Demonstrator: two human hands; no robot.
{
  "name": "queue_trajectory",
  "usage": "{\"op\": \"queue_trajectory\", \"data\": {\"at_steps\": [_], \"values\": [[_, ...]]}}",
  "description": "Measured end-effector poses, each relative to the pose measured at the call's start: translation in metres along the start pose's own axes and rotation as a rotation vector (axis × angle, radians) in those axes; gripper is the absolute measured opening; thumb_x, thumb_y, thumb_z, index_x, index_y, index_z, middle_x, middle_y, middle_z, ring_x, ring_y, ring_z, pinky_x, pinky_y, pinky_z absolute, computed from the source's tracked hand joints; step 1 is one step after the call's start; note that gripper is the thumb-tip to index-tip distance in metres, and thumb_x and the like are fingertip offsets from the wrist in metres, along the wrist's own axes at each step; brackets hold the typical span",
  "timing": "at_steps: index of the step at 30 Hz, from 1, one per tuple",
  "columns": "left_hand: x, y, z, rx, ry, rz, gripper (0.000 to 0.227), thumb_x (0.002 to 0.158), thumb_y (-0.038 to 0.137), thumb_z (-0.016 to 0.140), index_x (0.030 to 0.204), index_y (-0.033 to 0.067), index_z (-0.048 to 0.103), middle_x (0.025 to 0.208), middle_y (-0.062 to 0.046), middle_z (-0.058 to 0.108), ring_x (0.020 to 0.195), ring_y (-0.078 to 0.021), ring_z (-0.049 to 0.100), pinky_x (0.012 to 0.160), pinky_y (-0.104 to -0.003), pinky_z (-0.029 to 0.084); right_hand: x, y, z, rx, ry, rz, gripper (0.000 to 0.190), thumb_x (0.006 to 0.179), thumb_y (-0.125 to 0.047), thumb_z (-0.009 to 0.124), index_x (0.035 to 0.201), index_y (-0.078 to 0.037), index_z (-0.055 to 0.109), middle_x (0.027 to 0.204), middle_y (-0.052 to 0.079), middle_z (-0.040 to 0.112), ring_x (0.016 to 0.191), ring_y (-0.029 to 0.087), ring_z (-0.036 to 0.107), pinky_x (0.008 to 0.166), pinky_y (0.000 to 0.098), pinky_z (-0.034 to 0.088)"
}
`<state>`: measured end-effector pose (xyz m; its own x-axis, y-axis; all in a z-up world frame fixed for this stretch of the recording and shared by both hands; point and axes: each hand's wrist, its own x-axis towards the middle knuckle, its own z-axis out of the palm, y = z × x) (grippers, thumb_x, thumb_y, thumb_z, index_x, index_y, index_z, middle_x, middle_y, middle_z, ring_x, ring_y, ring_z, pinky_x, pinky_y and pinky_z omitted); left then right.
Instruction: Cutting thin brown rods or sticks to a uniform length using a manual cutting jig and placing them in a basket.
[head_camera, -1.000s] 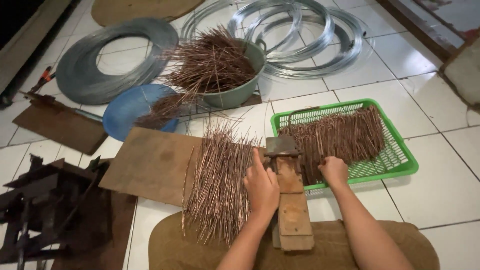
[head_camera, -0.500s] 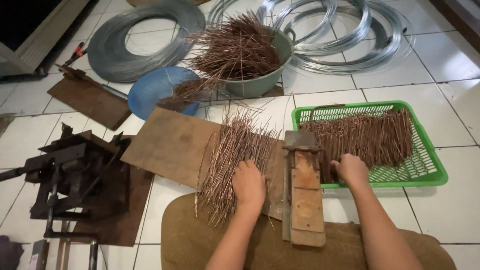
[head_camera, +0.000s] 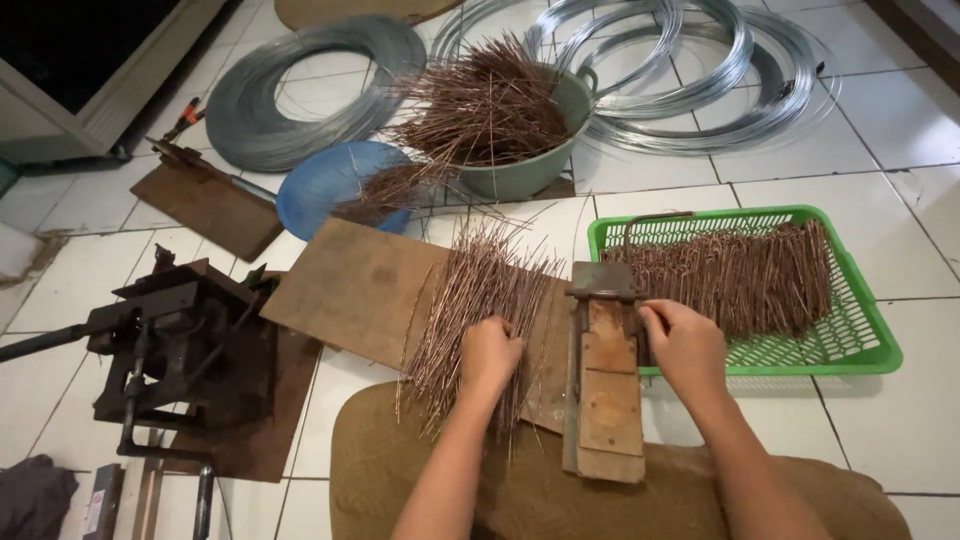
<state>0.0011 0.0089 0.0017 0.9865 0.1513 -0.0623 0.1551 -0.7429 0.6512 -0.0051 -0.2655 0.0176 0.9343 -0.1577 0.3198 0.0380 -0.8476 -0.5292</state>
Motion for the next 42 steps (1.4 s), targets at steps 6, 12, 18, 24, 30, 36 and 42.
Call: {"op": "queue_trajectory", "data": {"at_steps": [6, 12, 18, 24, 30, 36, 42], "values": [[-0.01, 0.021, -0.027, -0.021, -0.047, 0.011, 0.026, 0.083, 0.016, 0.067, 0.099, -0.0038, 0.074, 0.088, -0.023, 0.075, 0.09, -0.0454, 0.072, 0.076, -0.055, 0.057, -0.004, -0.012, -0.007, 0.06, 0.077, -0.107, 0.018, 0.103, -0.028, 0.068, 0.109, -0.015, 0.081, 0.097, 0.004, 0.08, 0.096, 0.024, 0.075, 0.083, 0.0334, 0.061], [-0.023, 0.04, -0.052, -0.127, -0.083, -0.08, 0.034, 0.093, 0.021, 0.057, 0.114, -0.0024, 0.069, 0.103, -0.024, 0.072, 0.103, -0.0425, 0.07, 0.084, -0.052, 0.057, -0.004, -0.006, 0.003, 0.062, 0.112, -0.172, 0.014, 0.1, -0.027, 0.071, 0.105, -0.018, 0.081, 0.095, 0.001, 0.08, 0.094, 0.022, 0.076, 0.08, 0.0316, 0.061], [-0.033, 0.049, -0.066, -0.226, -0.059, -0.033, 0.034, 0.097, 0.013, 0.055, 0.122, -0.0069, 0.067, 0.108, -0.03, 0.072, 0.102, -0.0474, 0.069, 0.087, -0.054, 0.054, -0.003, -0.009, -0.001, 0.095, 0.087, -0.167, 0.015, 0.101, -0.027, 0.07, 0.105, -0.017, 0.081, 0.094, 0.0, 0.08, 0.093, 0.02, 0.076, 0.078, 0.0297, 0.061], [-0.008, 0.012, -0.04, -0.676, -0.094, -0.092, 0.03, 0.101, 0.014, 0.054, 0.121, -0.0061, 0.064, 0.084, -0.016, 0.068, 0.043, -0.0151, 0.06, 0.038, -0.025, 0.045, -0.004, -0.01, -0.002, 0.124, 0.103, -0.185, 0.015, 0.101, -0.025, 0.071, 0.105, -0.014, 0.08, 0.094, 0.003, 0.08, 0.092, 0.023, 0.076, 0.078, 0.0322, 0.061], [-0.033, 0.058, -0.059, -1.437, -0.374, -0.119, 0.028, 0.102, 0.007, 0.053, 0.128, -0.0017, 0.058, 0.095, -0.009, 0.072, 0.07, -0.0121, 0.069, 0.058, -0.017, 0.052, -0.004, -0.012, -0.011, 0.098, 0.159, -0.24, 0.014, 0.101, -0.024, 0.072, 0.104, -0.013, 0.081, 0.093, 0.004, 0.079, 0.092, 0.025, 0.076, 0.08, 0.0335, 0.061], [-0.028, 0.107, -0.036, -1.427, -0.374, 0.042, 0.028, 0.104, 0.001, 0.047, 0.13, 0.0076, 0.04, 0.117, -0.026, 0.068, 0.109, -0.0398, 0.069, 0.093, -0.043, 0.059, -0.001, -0.004, -0.028, 0.146, 0.229, -0.238, 0.01, 0.1, -0.022, 0.074, 0.104, -0.015, 0.08, 0.093, 0.006, 0.078, 0.093, 0.028, 0.074, 0.081, 0.0385, 0.059], [-0.04, 0.151, -0.047, -0.941, -0.111, 0.404, 0.03, 0.103, -0.005, 0.047, 0.131, 0.0052, 0.041, 0.101, -0.015, 0.073, 0.094, -0.026, 0.076, 0.089, -0.035, 0.057, 0.004, 0.001, -0.038, 0.195, 0.234, -0.167, 0.009, 0.101, -0.021, 0.074, 0.103, -0.015, 0.081, 0.091, 0.005, 0.078, 0.091, 0.028, 0.074, 0.082, 0.0386, 0.059]]}}
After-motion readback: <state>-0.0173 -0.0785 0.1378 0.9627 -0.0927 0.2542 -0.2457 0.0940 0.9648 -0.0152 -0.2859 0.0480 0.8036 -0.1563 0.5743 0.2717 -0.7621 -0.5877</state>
